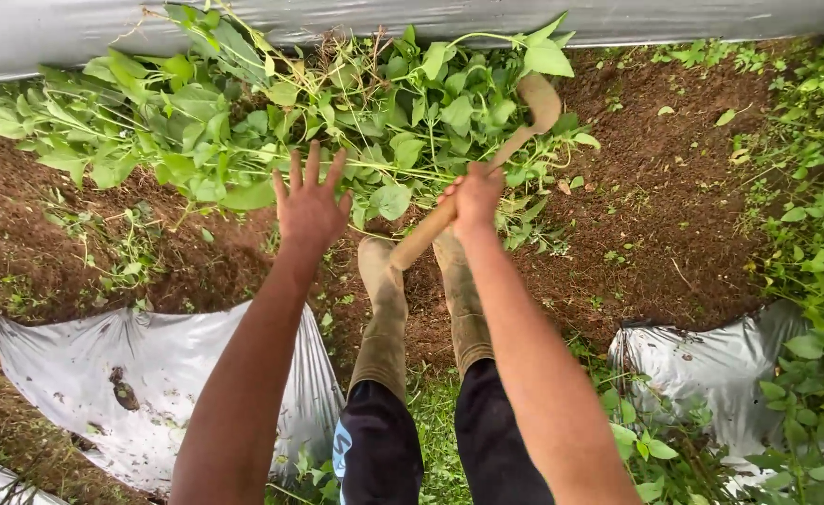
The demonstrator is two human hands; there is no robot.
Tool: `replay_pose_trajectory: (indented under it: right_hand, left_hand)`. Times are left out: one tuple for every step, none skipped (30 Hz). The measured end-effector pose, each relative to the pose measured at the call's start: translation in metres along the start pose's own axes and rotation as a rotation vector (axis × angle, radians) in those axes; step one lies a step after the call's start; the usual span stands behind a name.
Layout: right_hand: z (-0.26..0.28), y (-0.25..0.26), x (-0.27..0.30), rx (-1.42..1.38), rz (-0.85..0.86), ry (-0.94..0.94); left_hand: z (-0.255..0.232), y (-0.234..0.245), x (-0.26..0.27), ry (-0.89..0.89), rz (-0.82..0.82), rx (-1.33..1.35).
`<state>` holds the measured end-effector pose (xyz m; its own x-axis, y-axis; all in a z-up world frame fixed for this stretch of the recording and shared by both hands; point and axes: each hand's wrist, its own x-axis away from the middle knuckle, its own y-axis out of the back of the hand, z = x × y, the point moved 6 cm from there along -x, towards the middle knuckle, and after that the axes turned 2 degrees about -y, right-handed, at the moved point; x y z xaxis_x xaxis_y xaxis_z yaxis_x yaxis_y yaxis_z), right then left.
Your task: Weeding a garden bed using a hand scythe and manual pulling
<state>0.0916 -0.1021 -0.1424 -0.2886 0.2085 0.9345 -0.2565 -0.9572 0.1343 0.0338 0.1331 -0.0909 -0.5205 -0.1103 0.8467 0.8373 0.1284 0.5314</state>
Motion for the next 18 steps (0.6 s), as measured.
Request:
replay_pose_trajectory:
  right_hand:
    - [-0.009, -0.009, 0.008, 0.005, -0.003, 0.010]
    - [-0.018, -0.018, 0.016, 0.010, -0.007, 0.020]
    - [-0.030, -0.019, 0.018, 0.014, -0.005, 0.024]
    - [-0.040, -0.022, 0.019, 0.094, 0.014, 0.074]
    - [-0.053, -0.025, 0.023, 0.175, 0.034, 0.120]
    - [-0.049, -0.028, 0.042, 0.180, 0.035, 0.121]
    - [-0.048, -0.034, 0.062, 0.310, 0.088, 0.117]
    - [-0.046, -0.040, 0.081, 0.439, 0.142, 0.112]
    - [-0.058, -0.038, 0.087, 0.445, 0.146, 0.111]
    - [-0.070, -0.038, 0.093, 0.552, 0.191, 0.117]
    - [-0.082, -0.039, 0.097, 0.655, 0.234, 0.125]
    - [-0.087, -0.039, 0.099, 0.657, 0.235, 0.126]
    - [-0.096, -0.037, 0.102, 0.733, 0.234, 0.101]
    - [-0.104, -0.034, 0.105, 0.809, 0.231, 0.076]
    - [-0.104, -0.028, 0.111, 0.816, 0.229, 0.075]
    - [-0.106, -0.022, 0.117, 0.833, 0.234, 0.025]
    - [-0.108, -0.019, 0.121, 0.851, 0.243, -0.019]
    - [-0.110, -0.012, 0.120, 0.859, 0.244, -0.014]
  left_hand:
    - [0.002, -0.002, 0.000, 0.015, -0.008, 0.024]
    - [0.003, -0.004, -0.001, 0.029, -0.016, 0.048]
    - [0.002, 0.000, 0.002, 0.030, -0.019, 0.053]
    - [0.003, 0.004, 0.005, 0.044, -0.039, 0.123]
    - [0.005, 0.006, 0.010, 0.058, -0.055, 0.193]
    - [0.005, 0.005, 0.010, 0.061, -0.055, 0.198]
    - [0.004, 0.013, 0.013, 0.041, -0.220, 0.261]
    - [0.004, 0.020, 0.018, 0.023, -0.387, 0.323]
    - [0.002, 0.022, 0.018, 0.029, -0.385, 0.327]
    - [-0.002, 0.028, 0.019, -0.017, -0.437, 0.315]
    - [-0.007, 0.035, 0.019, -0.067, -0.491, 0.302]
    - [-0.008, 0.035, 0.014, -0.065, -0.492, 0.304]
    - [-0.016, 0.034, 0.011, -0.149, -0.486, 0.246]
    - [-0.025, 0.032, 0.008, -0.233, -0.479, 0.188]
    - [-0.027, 0.027, 0.005, -0.232, -0.478, 0.195]
    - [-0.032, 0.019, 0.000, -0.242, -0.397, 0.122]
    - [-0.034, 0.012, -0.006, -0.249, -0.322, 0.048]
    - [-0.033, 0.010, -0.009, -0.244, -0.327, 0.055]
